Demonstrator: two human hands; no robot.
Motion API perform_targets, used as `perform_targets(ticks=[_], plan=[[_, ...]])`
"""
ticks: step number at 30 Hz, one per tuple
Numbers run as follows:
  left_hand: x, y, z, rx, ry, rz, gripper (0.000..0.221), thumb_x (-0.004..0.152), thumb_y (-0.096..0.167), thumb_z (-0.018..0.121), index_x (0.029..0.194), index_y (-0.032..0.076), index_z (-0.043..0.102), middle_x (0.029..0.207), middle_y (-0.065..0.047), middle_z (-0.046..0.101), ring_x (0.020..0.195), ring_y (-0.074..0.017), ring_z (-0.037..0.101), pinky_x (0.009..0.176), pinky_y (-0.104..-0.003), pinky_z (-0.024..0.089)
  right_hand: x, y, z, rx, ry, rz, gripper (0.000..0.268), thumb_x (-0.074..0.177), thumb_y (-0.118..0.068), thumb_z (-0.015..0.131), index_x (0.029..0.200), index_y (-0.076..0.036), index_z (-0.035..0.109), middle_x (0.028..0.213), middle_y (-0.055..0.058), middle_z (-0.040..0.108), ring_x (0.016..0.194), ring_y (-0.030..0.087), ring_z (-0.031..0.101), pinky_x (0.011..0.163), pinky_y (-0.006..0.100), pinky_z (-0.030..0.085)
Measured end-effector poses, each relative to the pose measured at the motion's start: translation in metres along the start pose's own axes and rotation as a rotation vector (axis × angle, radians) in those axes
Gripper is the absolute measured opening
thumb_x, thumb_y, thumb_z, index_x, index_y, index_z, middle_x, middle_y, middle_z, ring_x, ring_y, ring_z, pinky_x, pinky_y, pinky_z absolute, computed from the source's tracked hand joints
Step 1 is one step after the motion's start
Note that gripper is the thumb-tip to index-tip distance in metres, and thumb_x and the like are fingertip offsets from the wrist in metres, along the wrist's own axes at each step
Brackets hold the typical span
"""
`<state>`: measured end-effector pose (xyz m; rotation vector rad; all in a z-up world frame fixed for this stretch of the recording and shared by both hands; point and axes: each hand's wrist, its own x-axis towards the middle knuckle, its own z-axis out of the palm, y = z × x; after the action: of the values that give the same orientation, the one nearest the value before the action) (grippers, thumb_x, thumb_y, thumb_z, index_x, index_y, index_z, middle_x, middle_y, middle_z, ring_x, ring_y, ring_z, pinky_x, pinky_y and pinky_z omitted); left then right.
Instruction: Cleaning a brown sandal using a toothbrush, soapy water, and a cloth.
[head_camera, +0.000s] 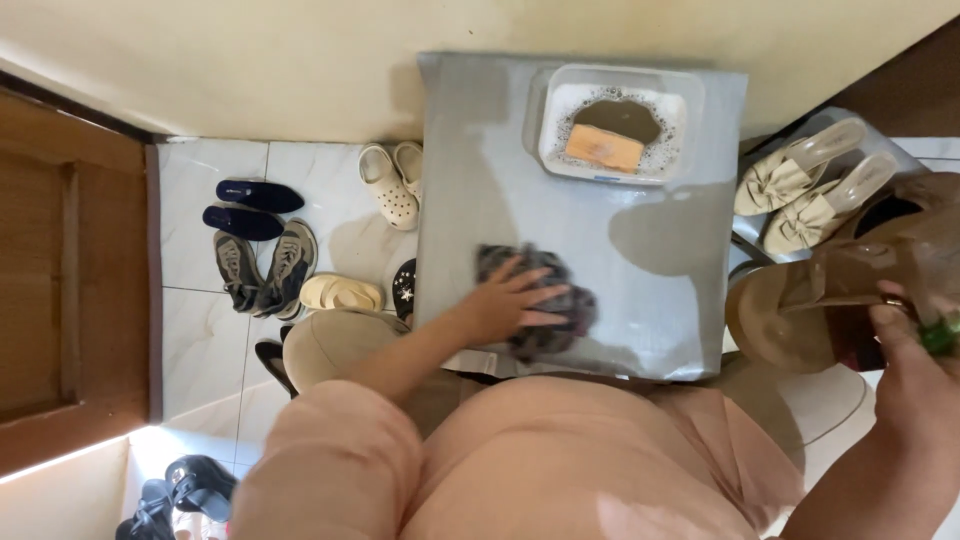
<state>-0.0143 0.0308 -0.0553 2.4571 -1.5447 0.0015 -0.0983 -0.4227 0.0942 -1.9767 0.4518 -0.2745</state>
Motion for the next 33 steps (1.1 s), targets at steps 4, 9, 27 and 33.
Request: perform_targets(ticks=[4,9,27,33], plan=[[-0.055,-0.042,-0.029,-0.023,-0.048,-0.006,0.055,0.082,0.023,0.061,0.136,0.033,0.062,0.16,0.002,0.04,0.147,-0.0286,0.034,0.12,-0.061,0.016,0.006,0.001,0.011,0.076,-0.001,0.123,0.024,0.118,-0.005,0.054,0.14,-0.013,0.06,0.133,-0.003,0.063,0.108,0.006,0.06,0.095,0.018,0.054],[-0.052,-0.088,-0.036,0.112,-0.048,-0.366,0.051,0.087,0.018,0.06,0.137,0.03,0.063,0.16,0.001,0.037,0.146,-0.0301,0.031,0.119,-0.058,0.022,0.004,-0.024,0.022,-0.039,-0.086,-0.124,0.032,0.117,0.015,0.058,0.147,0.004,0.056,0.132,0.017,0.064,0.099,0.022,0.063,0.082,0.03,0.056],[0.12,-0.21,-0.045,-0.171,-0.009,-1.08,0.059,0.084,0.01,0.054,0.137,0.033,0.063,0.166,-0.007,0.016,0.153,-0.0331,0.011,0.117,-0.074,0.008,-0.005,-0.062,0.145,-0.152,-0.526,-0.231,0.036,0.083,0.002,0.069,0.117,-0.007,0.075,0.09,0.004,0.065,0.073,0.015,0.057,0.066,0.027,0.043],[0.128,-0.183,-0.069,-0.023,0.659,-0.675,0.043,0.08,-0.001,0.07,0.121,0.012,0.071,0.145,-0.018,0.05,0.129,-0.0396,0.053,0.108,-0.045,0.046,-0.011,-0.046,0.207,-0.074,-0.631,-0.376,0.044,0.076,0.005,0.074,0.117,-0.009,0.075,0.092,0.002,0.064,0.076,0.017,0.063,0.07,0.028,0.049]])
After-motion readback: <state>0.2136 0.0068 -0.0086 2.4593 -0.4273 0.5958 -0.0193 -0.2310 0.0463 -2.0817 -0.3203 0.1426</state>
